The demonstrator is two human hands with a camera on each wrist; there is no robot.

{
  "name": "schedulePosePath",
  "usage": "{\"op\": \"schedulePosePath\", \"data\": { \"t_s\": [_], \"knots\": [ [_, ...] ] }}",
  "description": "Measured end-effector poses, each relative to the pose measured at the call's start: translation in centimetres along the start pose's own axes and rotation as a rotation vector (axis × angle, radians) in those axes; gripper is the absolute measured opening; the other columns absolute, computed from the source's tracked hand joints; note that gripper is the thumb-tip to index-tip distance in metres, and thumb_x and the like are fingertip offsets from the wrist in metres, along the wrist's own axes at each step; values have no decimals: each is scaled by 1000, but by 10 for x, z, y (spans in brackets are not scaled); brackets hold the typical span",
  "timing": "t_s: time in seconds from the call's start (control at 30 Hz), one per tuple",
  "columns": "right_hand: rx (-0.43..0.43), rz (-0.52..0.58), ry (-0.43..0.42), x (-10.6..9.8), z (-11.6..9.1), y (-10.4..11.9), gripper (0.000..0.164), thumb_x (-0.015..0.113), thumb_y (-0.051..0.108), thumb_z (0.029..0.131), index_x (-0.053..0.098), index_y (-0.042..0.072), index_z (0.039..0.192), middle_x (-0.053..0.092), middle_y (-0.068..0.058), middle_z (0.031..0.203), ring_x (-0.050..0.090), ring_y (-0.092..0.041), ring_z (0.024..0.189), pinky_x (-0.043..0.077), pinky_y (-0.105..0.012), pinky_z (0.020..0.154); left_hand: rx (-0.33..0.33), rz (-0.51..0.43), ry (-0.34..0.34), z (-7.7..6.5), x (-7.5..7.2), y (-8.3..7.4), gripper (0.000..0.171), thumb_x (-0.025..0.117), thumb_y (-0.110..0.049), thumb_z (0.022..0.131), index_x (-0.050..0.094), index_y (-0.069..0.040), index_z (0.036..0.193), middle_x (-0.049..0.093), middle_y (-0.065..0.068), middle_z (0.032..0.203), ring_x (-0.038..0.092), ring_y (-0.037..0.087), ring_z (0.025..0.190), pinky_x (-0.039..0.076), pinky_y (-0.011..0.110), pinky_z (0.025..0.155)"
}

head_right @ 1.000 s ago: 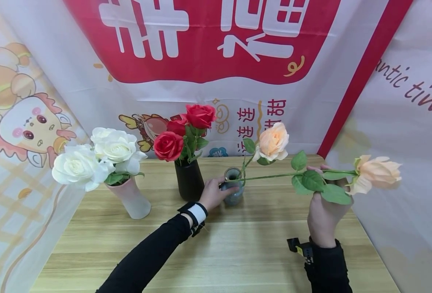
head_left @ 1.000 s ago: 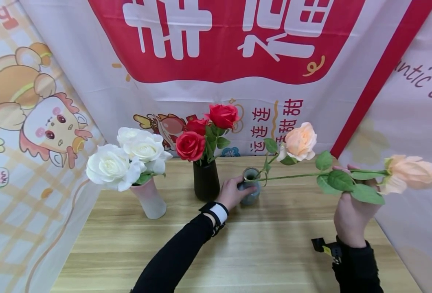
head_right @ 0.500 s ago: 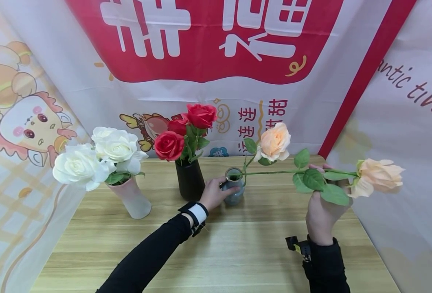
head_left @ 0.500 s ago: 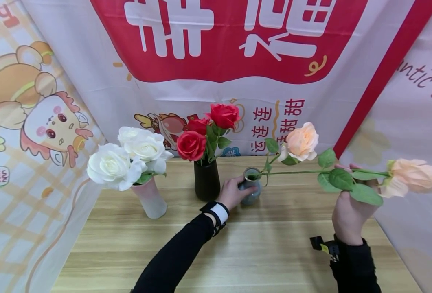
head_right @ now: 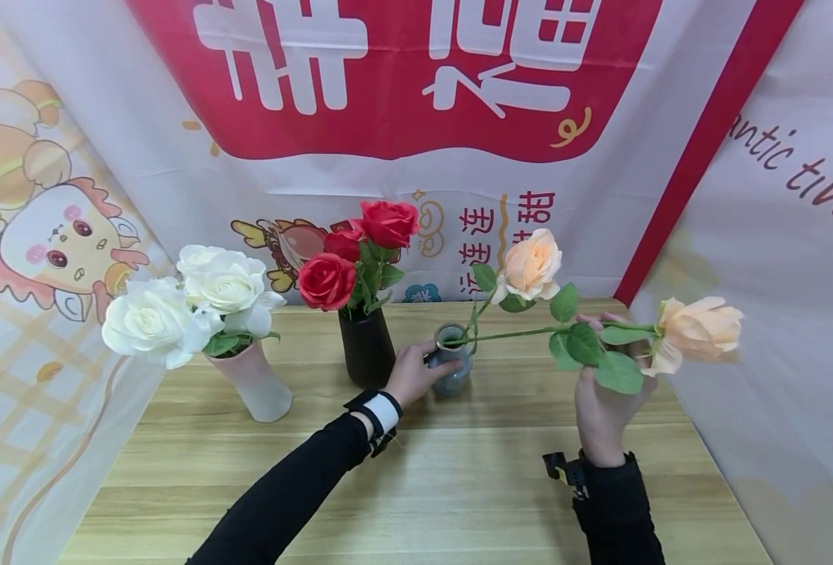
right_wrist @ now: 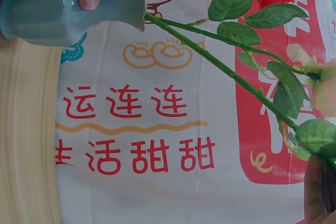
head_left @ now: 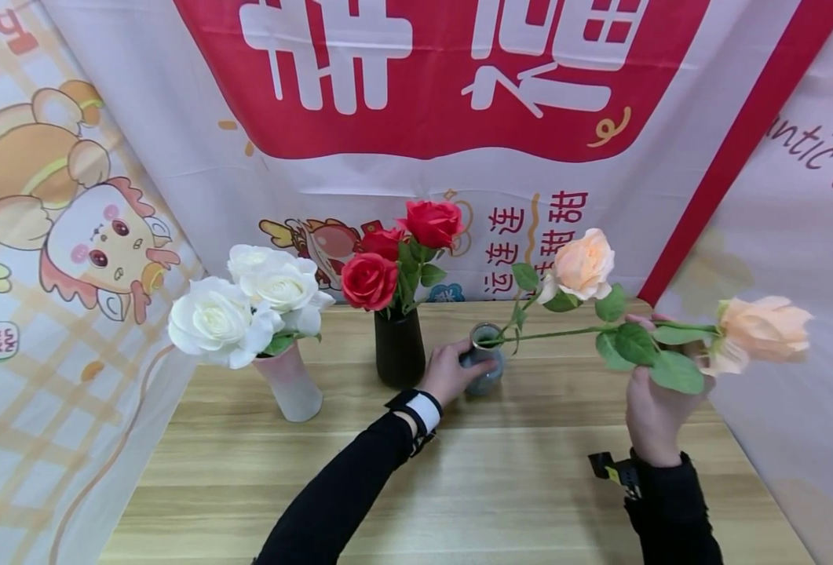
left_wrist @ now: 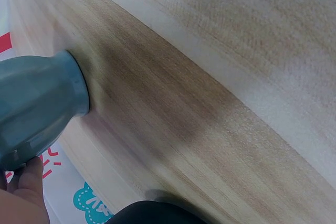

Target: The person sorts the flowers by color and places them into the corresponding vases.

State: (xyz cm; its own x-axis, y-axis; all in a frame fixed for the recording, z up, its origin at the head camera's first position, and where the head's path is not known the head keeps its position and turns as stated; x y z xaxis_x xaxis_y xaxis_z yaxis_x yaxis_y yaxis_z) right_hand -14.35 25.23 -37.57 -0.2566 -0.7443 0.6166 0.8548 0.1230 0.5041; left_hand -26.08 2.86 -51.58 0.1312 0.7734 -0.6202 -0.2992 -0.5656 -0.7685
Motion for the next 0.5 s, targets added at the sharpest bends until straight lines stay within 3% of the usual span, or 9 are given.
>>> {"op": "schedulePosePath", "data": {
  "t_s": [0.03,0.13,0.23,0.3,0.37,0.47,0.5],
  "knots": [
    [33,66,5,1,0,0,32,53,-28,78,49,-25,109,54,-36,105,60,-44,91,44,-47,87,0,-1,0,0,0,0,46,68,-57,78,66,-32,118,63,-12,115,56,4,106,42,27,90],
    [222,514,46,4,0,1,26,42,-18,90,43,-27,113,49,-39,110,54,-48,100,33,-47,100,5,-5,-5,0,1,1,47,68,-56,78,66,-31,118,63,-12,115,56,5,106,42,28,89],
    [429,986,64,9,-1,0,42,38,7,96,35,-28,119,42,-43,115,46,-52,108,18,-45,108,13,-2,-13,1,1,2,48,68,-56,78,67,-30,117,63,-11,114,57,6,105,43,28,89],
    [440,958,179,13,-2,-2,43,39,6,95,34,-27,122,43,-42,117,45,-48,111,17,-43,109,13,1,-15,2,1,3,48,68,-56,78,67,-30,118,63,-10,114,57,6,105,43,28,89],
    [395,848,258,20,-2,-5,42,40,6,96,36,-28,119,48,-39,113,48,-46,110,24,-43,106,11,1,-14,2,0,4,48,68,-56,78,67,-29,117,63,-10,114,57,6,105,43,28,89],
    [366,684,319,27,-5,-9,33,39,-1,97,40,-29,115,53,-37,107,53,-43,105,34,-43,100,4,6,-10,1,0,4,47,68,-57,78,67,-30,116,63,-11,114,57,5,105,42,27,88],
    [379,698,303,29,-8,-12,35,40,3,98,41,-28,115,52,-36,108,52,-43,105,35,-44,99,-1,5,-8,1,0,4,47,68,-57,78,67,-30,116,63,-11,114,56,5,105,42,27,88]
  ]
}}
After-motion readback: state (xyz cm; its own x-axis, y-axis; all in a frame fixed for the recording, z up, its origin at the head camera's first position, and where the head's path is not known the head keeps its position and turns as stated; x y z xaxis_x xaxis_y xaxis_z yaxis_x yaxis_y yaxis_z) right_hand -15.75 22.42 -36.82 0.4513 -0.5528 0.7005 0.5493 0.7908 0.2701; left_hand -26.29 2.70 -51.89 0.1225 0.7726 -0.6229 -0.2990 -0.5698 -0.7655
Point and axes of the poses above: each hand's wrist, its own z-axis towards the middle knuckle, its own x-axis out of the palm, y = z × x, the point moved 1 cm from there along z, towards the middle knuckle
